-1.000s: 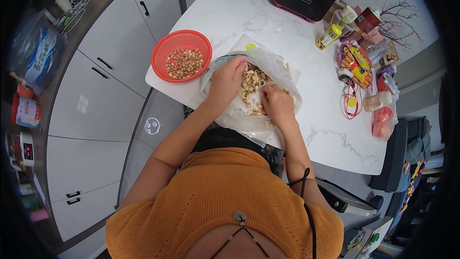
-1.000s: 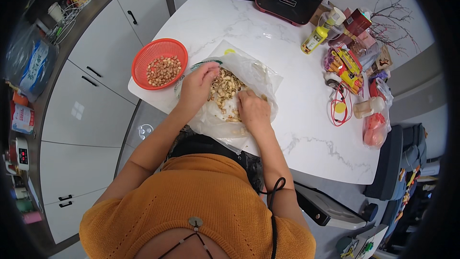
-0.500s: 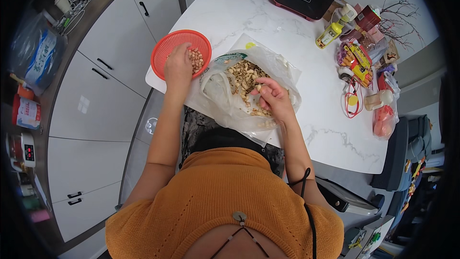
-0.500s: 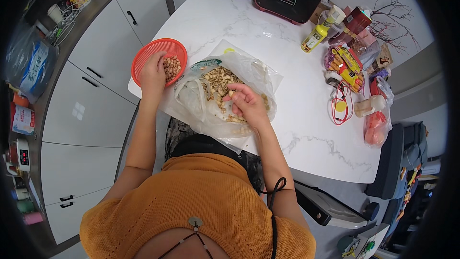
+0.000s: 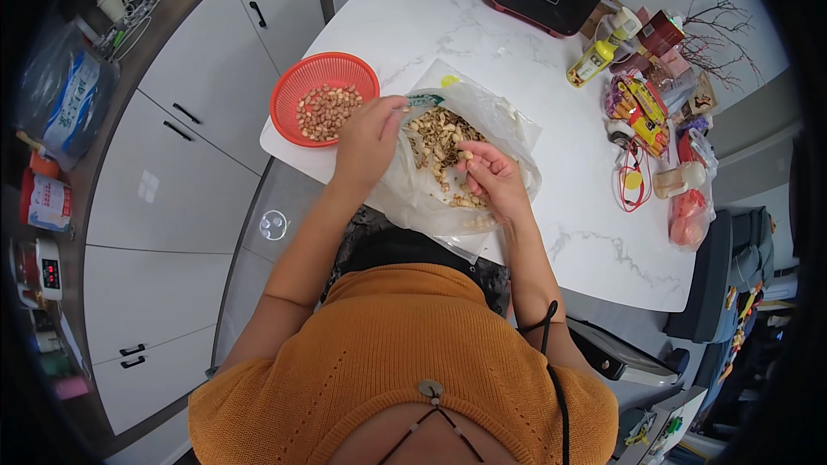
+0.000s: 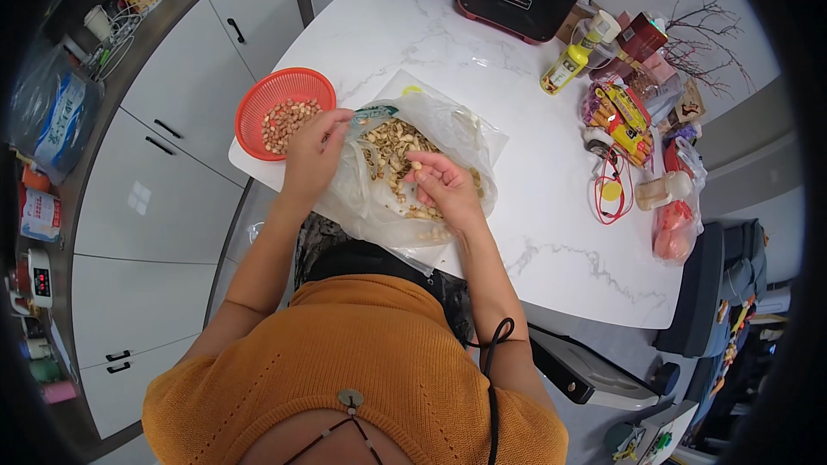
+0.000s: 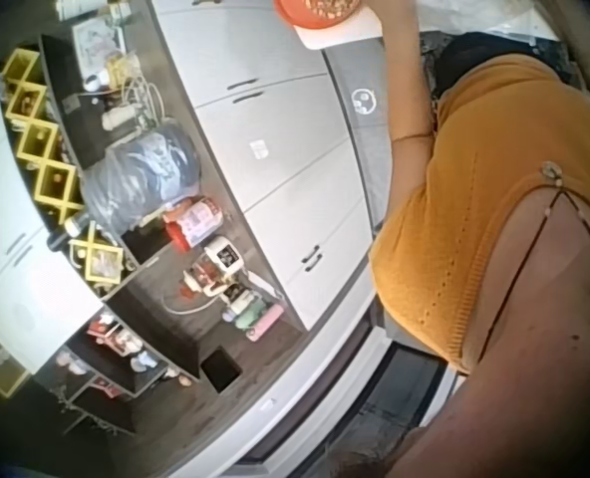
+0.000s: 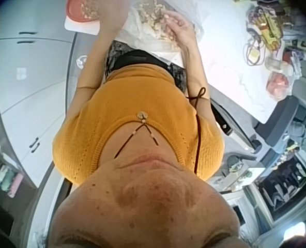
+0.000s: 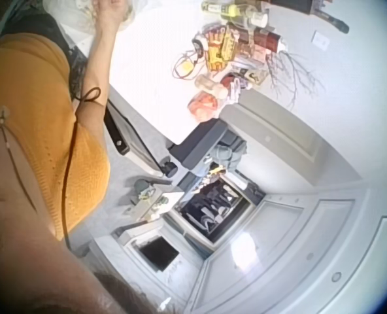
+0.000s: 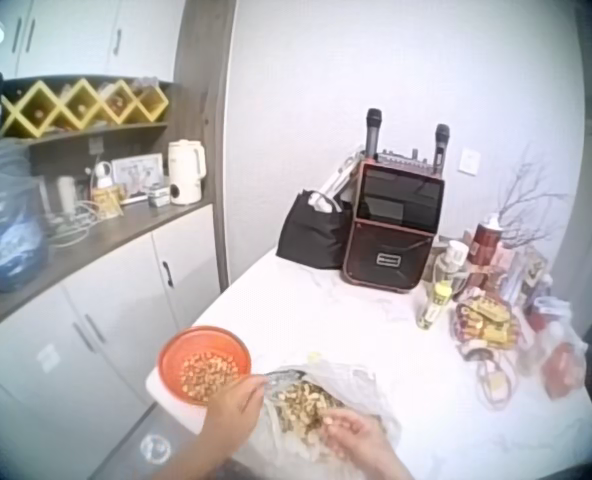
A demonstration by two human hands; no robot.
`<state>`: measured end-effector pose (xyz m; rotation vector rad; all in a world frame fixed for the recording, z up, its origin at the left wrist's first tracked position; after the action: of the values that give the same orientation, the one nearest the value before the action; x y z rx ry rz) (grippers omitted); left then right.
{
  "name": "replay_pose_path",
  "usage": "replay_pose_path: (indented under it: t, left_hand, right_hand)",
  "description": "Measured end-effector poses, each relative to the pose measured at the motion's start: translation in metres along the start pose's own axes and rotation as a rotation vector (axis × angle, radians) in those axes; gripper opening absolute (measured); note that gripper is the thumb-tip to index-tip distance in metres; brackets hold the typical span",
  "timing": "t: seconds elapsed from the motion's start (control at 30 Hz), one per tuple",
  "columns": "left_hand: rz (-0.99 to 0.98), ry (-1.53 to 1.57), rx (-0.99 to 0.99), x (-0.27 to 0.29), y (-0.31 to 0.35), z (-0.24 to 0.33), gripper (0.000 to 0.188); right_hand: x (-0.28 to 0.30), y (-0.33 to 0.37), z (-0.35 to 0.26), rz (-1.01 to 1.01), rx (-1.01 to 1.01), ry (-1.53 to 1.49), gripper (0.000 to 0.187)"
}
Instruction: The person shells walnuts by hand, removing the kernels from the husks and placing them into a red bowl on the counter.
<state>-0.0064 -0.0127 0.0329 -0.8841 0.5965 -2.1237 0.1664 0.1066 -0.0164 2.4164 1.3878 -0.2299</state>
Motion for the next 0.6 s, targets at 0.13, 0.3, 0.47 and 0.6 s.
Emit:
replay_pose_path:
  t: [0.13,0.3,0.47,0.6]
  left_hand:
    - [-0.041,0.063,-0.052,-0.011,0.004,0.003,0.015]
    - [-0.075,0.082,-0.053,-0.017,0.006,0.009,0.015]
    - [-0.075,0.089,-0.086,-0.024,0.010,0.007,0.015]
    - [-0.101,0.086,-0.052,-0.027,0.011,0.009,0.015]
  right_hand:
    - [0.001,-0.001,0.002,-0.005,0.022,0.002,0.023]
    - [0.000,-0.001,-0.001,0.031,0.021,-0.051,0.020]
    - [0.000,-0.001,0.001,0.063,-0.012,-0.064,0.021]
    - [-0.003,0.000,-0.001,0.076,0.002,-0.019,0.019]
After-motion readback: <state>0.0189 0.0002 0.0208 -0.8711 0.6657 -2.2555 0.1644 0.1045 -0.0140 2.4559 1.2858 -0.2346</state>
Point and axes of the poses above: each hand's wrist, its own y-axis away from the middle knuckle, its own x-axis out of the back of the hand, z = x × y, the point moved 3 cm from there along -y, towards the middle knuckle, and after that the axes turned 9 degrees about -x, right-handed, at the moved point
